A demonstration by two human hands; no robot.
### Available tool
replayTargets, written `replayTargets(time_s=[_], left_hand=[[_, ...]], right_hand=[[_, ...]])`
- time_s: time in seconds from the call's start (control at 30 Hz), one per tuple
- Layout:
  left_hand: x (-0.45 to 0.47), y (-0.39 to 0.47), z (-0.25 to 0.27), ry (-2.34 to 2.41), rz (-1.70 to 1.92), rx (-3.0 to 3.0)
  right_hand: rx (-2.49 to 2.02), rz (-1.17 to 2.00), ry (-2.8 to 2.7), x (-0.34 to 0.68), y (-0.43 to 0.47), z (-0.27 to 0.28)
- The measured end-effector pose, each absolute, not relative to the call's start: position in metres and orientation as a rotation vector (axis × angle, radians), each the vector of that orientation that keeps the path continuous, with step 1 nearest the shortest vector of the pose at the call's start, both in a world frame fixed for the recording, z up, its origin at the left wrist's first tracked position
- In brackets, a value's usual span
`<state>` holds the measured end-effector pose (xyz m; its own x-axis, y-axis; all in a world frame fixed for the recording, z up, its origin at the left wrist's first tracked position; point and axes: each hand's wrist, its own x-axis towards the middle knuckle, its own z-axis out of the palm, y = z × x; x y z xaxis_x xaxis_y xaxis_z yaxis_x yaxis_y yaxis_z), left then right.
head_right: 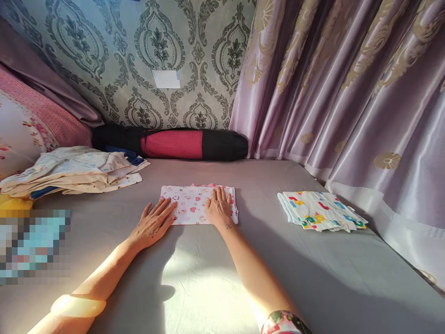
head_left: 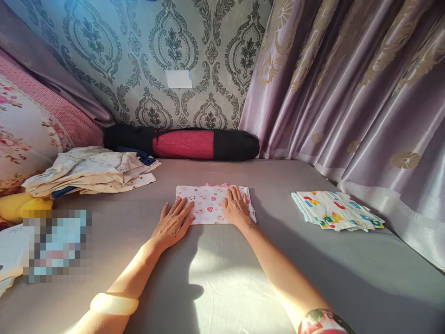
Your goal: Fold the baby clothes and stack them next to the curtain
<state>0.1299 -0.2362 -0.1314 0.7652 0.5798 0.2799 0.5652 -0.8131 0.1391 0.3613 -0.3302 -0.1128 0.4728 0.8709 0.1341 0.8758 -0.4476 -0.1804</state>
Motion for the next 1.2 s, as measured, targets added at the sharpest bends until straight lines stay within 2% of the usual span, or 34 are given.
replayTargets(time_s=[0.43, 0.73, 0.9, 1.07, 1.2], left_hand=[[0.130, -0.236, -0.130, 0.948, 0.452, 2.906], [0.130, -0.237, -0.128, 0.963, 0.338, 2.969], [0.131, -0.237, -0.128, 0.972, 0.334, 2.997], [0.138, -0.226, -0.109, 0.873, 0.401, 3.042], [0.158, -0.205, -0.088, 0.888, 0.278, 3.061]], right_hand=[[-2.478, -0.001, -1.483, 0.368, -0.334, -0.116], [-2.525, -0.107, -1.491, 0.391, -0.357, -0.109], [-2.539, -0.045, -1.505, 0.400, -0.359, -0.120], [-2.564, -0.052, -1.553, 0.402, -0.357, -0.118], [-2.572, -0.094, -1.593, 0.409, -0.352, -0.103]])
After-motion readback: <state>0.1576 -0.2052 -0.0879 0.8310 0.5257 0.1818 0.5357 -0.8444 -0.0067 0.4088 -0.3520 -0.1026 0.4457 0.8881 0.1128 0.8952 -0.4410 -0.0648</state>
